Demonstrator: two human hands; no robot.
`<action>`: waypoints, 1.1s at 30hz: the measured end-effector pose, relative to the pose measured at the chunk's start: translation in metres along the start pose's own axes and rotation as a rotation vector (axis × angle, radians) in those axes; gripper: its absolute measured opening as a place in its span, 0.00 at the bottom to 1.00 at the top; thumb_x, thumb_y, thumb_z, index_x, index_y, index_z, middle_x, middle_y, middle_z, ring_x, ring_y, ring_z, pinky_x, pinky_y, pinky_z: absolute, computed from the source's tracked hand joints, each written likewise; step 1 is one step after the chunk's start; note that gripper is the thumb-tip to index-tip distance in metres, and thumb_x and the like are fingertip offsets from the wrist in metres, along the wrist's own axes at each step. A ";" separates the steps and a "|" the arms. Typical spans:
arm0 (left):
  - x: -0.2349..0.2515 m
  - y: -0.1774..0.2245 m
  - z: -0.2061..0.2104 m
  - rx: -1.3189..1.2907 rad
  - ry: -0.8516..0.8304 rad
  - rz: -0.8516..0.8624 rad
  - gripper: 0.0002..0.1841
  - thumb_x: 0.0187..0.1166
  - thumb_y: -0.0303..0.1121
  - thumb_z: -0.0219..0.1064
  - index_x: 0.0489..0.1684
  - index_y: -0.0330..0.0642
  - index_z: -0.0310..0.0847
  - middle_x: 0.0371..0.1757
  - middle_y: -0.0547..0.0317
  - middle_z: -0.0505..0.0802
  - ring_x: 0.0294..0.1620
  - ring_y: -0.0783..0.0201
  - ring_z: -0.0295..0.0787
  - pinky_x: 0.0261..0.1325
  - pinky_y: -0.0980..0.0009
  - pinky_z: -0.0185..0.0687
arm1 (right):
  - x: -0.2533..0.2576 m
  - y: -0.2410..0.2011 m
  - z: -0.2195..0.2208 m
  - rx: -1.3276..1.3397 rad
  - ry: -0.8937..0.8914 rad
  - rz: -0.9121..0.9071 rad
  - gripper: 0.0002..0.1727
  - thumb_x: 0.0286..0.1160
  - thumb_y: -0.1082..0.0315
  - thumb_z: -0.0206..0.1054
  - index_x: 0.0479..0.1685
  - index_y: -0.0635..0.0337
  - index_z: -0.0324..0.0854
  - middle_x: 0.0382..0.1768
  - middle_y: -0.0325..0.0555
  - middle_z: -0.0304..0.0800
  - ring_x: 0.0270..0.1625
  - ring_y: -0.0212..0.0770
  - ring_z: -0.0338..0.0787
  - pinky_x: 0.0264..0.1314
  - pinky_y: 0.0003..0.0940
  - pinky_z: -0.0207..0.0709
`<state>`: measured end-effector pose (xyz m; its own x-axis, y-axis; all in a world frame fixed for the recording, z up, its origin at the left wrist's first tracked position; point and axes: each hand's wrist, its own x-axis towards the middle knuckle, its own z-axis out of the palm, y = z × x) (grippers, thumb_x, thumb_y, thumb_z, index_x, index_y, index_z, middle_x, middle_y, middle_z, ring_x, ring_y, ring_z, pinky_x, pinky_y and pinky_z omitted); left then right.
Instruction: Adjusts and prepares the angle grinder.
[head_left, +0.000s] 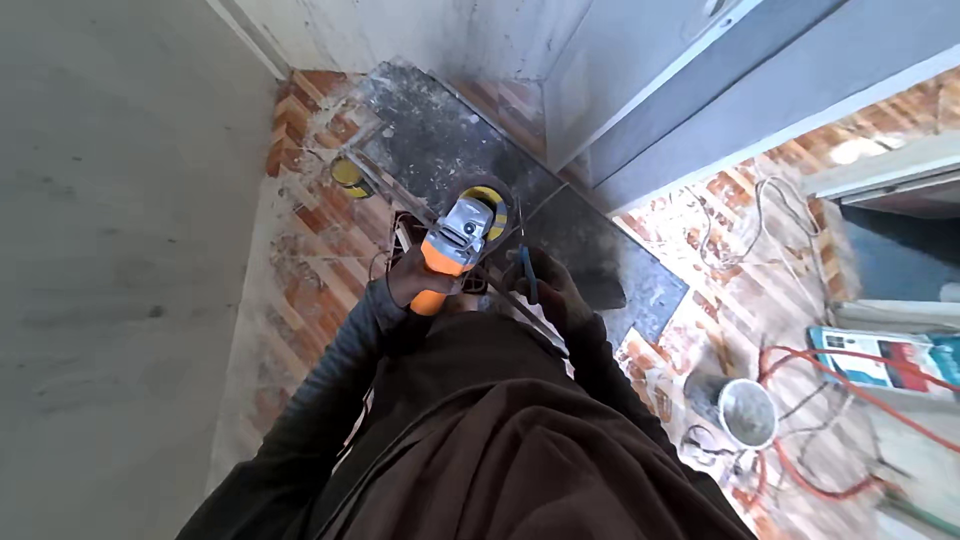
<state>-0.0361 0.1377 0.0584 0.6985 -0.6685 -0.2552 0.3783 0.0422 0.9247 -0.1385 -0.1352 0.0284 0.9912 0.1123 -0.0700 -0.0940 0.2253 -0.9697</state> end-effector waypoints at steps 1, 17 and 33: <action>-0.003 0.000 0.002 0.023 0.015 -0.012 0.31 0.47 0.36 0.86 0.54 0.39 0.83 0.41 0.54 0.95 0.40 0.61 0.95 0.47 0.61 0.94 | 0.003 -0.003 0.000 -0.029 0.009 0.016 0.28 0.75 0.57 0.71 0.69 0.66 0.75 0.47 0.50 0.92 0.47 0.41 0.91 0.51 0.38 0.87; -0.033 0.004 0.010 0.044 0.119 -0.025 0.29 0.47 0.31 0.85 0.54 0.39 0.83 0.38 0.54 0.96 0.33 0.61 0.95 0.39 0.64 0.95 | 0.013 0.004 0.009 -0.015 -0.107 0.009 0.27 0.74 0.58 0.74 0.67 0.66 0.78 0.43 0.50 0.92 0.46 0.43 0.92 0.54 0.42 0.88; -0.037 0.001 0.011 0.103 0.181 -0.044 0.32 0.44 0.33 0.86 0.55 0.38 0.83 0.39 0.54 0.96 0.34 0.61 0.95 0.39 0.64 0.95 | 0.011 0.010 0.022 -0.092 0.031 -0.008 0.25 0.72 0.58 0.75 0.62 0.66 0.81 0.39 0.50 0.92 0.40 0.43 0.93 0.48 0.44 0.90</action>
<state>-0.0685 0.1540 0.0719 0.7839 -0.5234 -0.3340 0.3533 -0.0663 0.9331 -0.1310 -0.1104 0.0235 0.9944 0.0804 -0.0681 -0.0787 0.1365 -0.9875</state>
